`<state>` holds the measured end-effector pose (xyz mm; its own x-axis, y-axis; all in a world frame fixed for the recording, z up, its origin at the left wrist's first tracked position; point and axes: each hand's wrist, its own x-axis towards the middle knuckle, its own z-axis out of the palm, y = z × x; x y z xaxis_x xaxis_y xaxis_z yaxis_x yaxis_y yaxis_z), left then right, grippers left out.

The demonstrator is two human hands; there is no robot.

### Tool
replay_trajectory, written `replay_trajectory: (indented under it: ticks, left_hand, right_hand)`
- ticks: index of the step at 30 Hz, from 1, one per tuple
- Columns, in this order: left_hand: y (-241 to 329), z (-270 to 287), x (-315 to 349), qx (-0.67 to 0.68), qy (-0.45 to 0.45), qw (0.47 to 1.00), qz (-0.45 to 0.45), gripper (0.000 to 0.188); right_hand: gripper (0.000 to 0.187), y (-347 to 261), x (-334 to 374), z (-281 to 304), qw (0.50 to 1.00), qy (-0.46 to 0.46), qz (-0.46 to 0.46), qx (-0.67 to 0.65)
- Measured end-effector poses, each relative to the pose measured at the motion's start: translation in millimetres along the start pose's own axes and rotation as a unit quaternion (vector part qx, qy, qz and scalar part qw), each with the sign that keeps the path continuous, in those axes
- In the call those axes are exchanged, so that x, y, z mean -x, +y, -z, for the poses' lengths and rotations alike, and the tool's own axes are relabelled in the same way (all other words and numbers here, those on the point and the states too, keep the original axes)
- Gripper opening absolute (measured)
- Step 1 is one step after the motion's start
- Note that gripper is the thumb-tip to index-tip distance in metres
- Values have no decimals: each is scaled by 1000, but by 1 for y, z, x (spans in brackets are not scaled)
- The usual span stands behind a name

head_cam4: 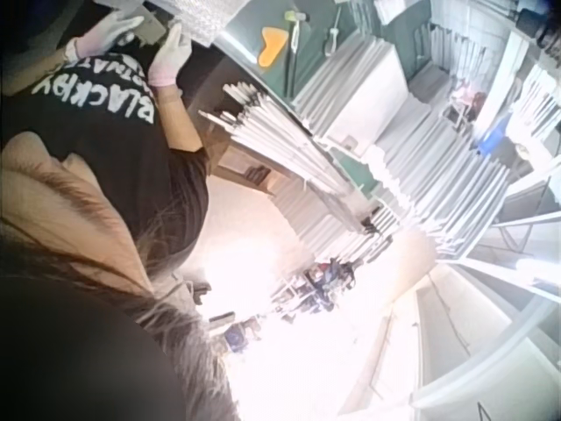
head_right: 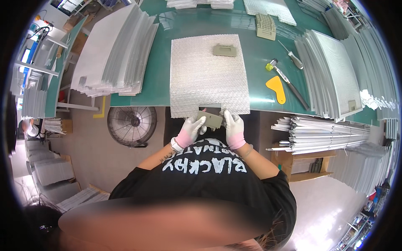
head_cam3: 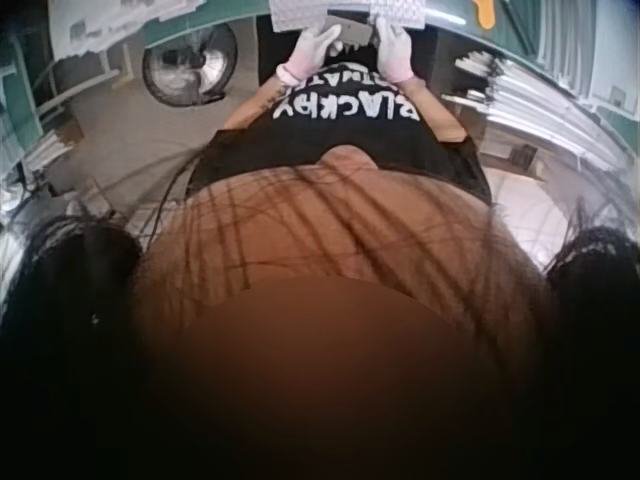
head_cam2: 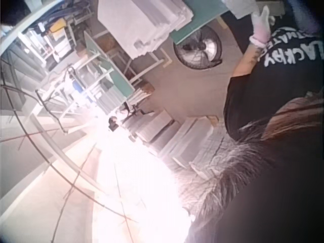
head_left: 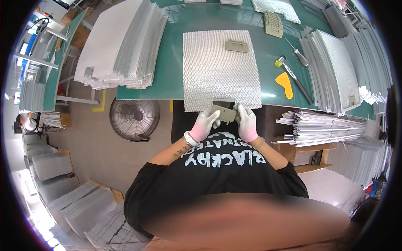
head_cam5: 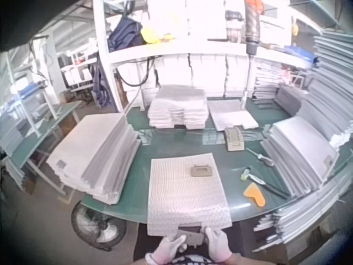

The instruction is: Assembling industrial air filters by fitting metal frames onto mesh panels and securing them using a mallet and pneumatic tool.

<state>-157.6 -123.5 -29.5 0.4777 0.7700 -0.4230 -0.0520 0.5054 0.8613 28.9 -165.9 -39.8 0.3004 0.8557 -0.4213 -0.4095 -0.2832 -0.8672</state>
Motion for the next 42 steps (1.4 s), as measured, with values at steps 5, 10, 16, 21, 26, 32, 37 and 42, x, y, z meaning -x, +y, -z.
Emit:
replay_trajectory:
  ticks: [5, 10, 16, 21, 26, 32, 37, 42]
  left_hand:
    - [-2, -12, 2, 232, 5, 972, 25, 36]
    - [18, -8, 16, 343, -163, 924, 33, 41]
    - [111, 10, 17, -171, -418, 889, 70, 60]
    - [145, -6, -81, -684, -102, 586, -422, 60]
    - [105, -49, -61, -742, -120, 563, -342, 67]
    - [93, -59, -48, -720, -86, 594, -349, 54]
    - [91, -59, -44, -714, -96, 602, -345, 55]
    - [91, -60, -42, -715, -98, 604, -338, 55]
  right_hand:
    - [26, -8, 7, -7, 1000, 22, -5, 1]
    - [32, -14, 10, -7, 999, 9, 34, 27]
    - [37, -2, 4, -7, 969, -223, -4, 108]
    - [33, -12, 12, -21, 977, -174, 66, 104]
    - [31, 21, 17, 10, 910, 117, 311, 248]
    - [18, 11, 1, 31, 723, 160, 446, 503]
    - [20, -22, 23, 11, 993, 100, 62, 0]
    - [19, -9, 19, 11, 987, 123, 100, 1]
